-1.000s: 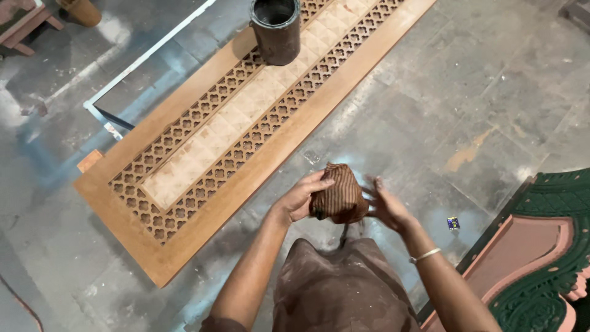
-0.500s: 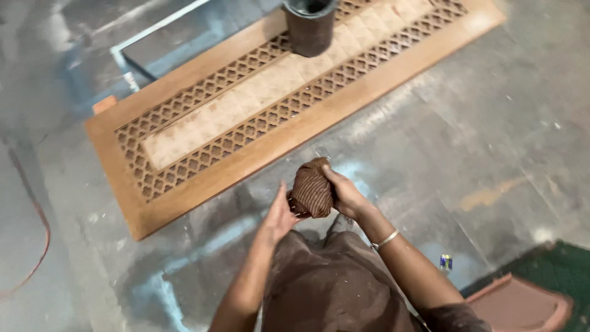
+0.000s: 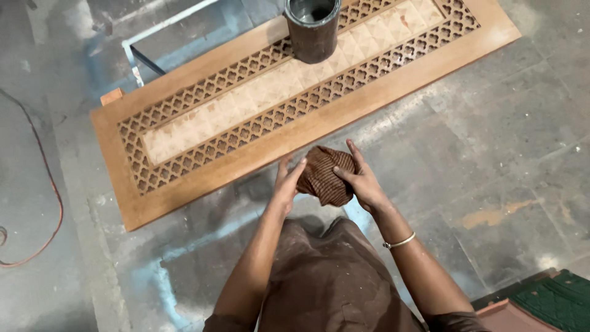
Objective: The person wipes a long wooden panel with a patterned cutout design using a cloth. The person repeatedly rubs the surface and the cutout areas, occasionally dipping the cloth into a bucket of water to re-wet it.
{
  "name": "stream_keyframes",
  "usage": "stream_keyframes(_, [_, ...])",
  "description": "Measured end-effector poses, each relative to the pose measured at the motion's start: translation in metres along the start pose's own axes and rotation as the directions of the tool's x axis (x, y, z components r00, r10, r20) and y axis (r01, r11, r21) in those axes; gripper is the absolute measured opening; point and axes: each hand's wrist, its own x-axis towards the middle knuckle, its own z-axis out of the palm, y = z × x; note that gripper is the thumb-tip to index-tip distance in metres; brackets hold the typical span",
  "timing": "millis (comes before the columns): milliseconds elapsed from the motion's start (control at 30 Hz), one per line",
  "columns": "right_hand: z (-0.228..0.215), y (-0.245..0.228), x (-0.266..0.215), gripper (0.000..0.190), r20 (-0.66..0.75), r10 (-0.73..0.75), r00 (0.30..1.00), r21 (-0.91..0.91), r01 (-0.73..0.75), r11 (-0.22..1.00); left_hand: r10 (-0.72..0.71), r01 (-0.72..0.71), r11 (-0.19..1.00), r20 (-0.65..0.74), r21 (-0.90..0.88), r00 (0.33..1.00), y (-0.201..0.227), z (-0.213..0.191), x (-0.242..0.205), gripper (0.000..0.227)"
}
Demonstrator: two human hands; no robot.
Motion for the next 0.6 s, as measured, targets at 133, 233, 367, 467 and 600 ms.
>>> stream_keyframes(133, [-0.007,-0.005,0.025,0.069,0.117,0.116,0.986,0.216,-0.140,0.966,-0.046,0.083,0.974,0.174,-0.212,0.984,0.003,-0.002,0.010,0.045])
stream_keyframes(233, [-0.017,-0.006,0.042,0.066,0.101,0.131,0.986,0.251,-0.152,0.956,0.011,0.100,0.929,0.296,-0.356,0.955,0.013,0.012,0.033,0.039])
stream_keyframes(367, [-0.021,-0.002,0.063,0.071,-0.005,0.080,0.997,0.331,-0.074,0.941,0.065,0.098,0.866,0.303,-0.491,0.951,0.033,0.034,0.068,0.042])
stream_keyframes(467, [-0.022,-0.009,0.078,0.074,-0.152,0.072,0.986,0.298,-0.024,0.954,-0.017,0.146,0.912,0.320,-0.383,0.947,0.048,0.044,0.093,0.052])
stream_keyframes(600, [-0.013,-0.028,0.111,0.078,-0.206,-0.071,0.976,0.010,0.075,0.997,0.087,0.064,0.953,0.468,-0.296,0.879,0.069,0.044,0.134,0.057])
